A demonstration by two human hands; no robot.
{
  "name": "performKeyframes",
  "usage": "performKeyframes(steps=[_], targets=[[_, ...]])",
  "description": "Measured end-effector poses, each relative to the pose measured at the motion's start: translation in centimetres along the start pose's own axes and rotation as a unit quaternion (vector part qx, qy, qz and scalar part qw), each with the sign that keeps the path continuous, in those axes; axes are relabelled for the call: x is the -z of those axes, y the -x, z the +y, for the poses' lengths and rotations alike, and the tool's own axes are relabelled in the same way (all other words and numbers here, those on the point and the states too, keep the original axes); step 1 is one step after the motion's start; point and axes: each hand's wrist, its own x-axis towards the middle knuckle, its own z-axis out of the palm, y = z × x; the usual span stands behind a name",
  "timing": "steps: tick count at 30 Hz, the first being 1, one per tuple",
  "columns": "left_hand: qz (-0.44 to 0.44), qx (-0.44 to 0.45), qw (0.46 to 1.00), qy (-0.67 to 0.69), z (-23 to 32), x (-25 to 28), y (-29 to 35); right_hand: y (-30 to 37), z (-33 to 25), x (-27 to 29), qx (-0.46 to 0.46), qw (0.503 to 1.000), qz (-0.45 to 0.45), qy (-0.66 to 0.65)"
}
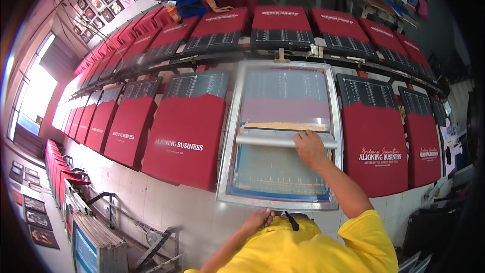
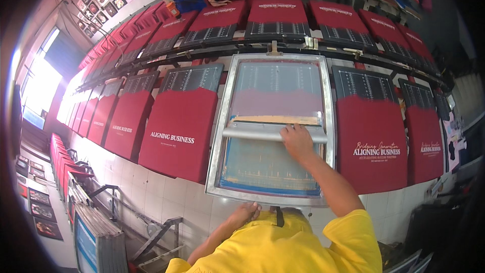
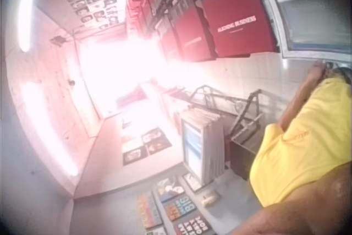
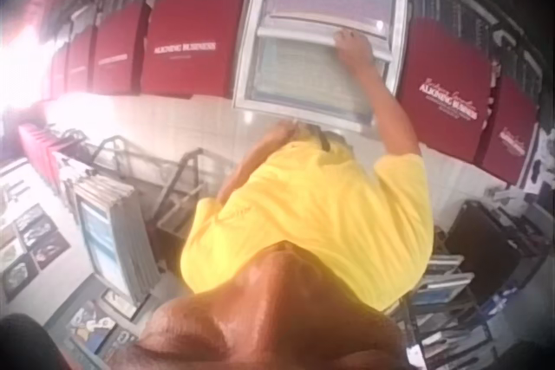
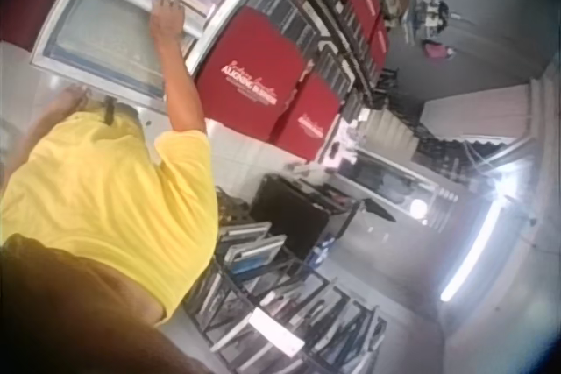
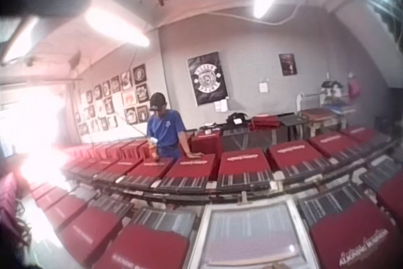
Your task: The person performs screen printing on red shirts by lowering a printing screen, spreading ink across it using a squeegee, and then moving down a row of stations to repeat the process on other shirts.
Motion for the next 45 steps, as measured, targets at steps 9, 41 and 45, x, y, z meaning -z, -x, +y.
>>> performKeyframes(steps=[9, 41, 45], targets=[[-0.059, -0.003, 0.997, 0.042, -0.5, 1.3, -1.6, -7.5, 5.5, 3.7, -0.158, 0.884, -0.344, -0.274], [0.210, -0.402, 0.584, -0.673, 11.7, 7.3, 1.6, 14.8, -7.7, 8.4, -0.095, 0.995, -0.037, -0.001], [0.217, -0.459, 0.545, -0.667, 8.4, 8.5, 1.4, 16.9, -9.4, 7.5, -0.089, 0.995, -0.043, 0.004]])
